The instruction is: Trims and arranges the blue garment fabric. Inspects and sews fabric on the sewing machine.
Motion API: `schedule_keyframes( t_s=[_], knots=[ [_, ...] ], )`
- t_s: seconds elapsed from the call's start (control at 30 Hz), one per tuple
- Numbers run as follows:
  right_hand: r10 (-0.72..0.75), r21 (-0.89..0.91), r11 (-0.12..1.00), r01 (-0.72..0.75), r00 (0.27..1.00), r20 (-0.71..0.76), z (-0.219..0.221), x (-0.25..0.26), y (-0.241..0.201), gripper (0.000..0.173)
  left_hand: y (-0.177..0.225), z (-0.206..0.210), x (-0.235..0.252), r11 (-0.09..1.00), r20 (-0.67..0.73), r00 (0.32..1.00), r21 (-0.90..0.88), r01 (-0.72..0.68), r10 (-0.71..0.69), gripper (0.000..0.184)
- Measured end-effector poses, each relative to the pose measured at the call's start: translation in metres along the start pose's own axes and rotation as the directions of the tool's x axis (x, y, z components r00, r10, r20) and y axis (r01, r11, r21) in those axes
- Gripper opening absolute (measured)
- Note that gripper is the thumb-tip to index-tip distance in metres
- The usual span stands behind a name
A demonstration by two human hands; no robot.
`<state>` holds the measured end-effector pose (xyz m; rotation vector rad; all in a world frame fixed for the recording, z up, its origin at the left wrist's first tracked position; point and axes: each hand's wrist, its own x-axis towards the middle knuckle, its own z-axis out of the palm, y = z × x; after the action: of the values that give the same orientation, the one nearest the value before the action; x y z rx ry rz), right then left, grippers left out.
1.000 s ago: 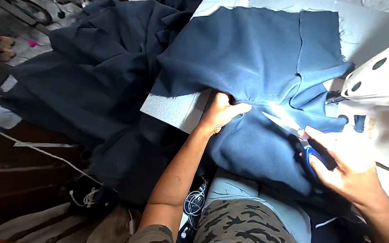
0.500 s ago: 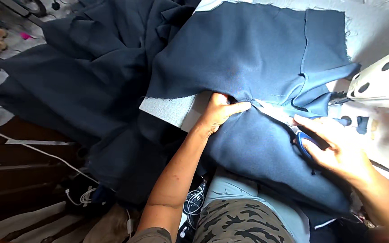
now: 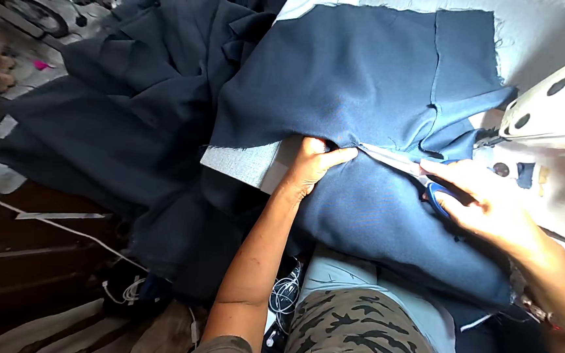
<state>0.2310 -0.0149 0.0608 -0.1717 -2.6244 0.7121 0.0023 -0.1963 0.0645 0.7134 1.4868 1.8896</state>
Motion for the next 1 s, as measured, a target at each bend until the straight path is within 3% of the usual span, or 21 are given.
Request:
schedule_keyframes(
  t_s=[0.6,0.87,1.0],
  knots=[
    [-0.023,0.012,1.0,0.023,0.999,0.027,-0.005,0.007,0.006,0.042,0.003,-0.001,0.0,0.999,0.009,0.999,0.008,0.052,-0.052,0.033],
    [0.158,0.147,0.978,-0.147,0.985,-0.07,-0.012,-0.013,0.002,0.045,0.002,-0.001,0.0,0.999,-0.008,0.999,0.015,0.038,-0.038,0.035],
    [0.111,0.015,0.994,-0.112,0.994,0.02,-0.014,-0.017,-0.004,0.055,0.002,0.0,0.0,1.0,0.019,1.0,0.021,0.022,-0.023,0.035]
  ],
)
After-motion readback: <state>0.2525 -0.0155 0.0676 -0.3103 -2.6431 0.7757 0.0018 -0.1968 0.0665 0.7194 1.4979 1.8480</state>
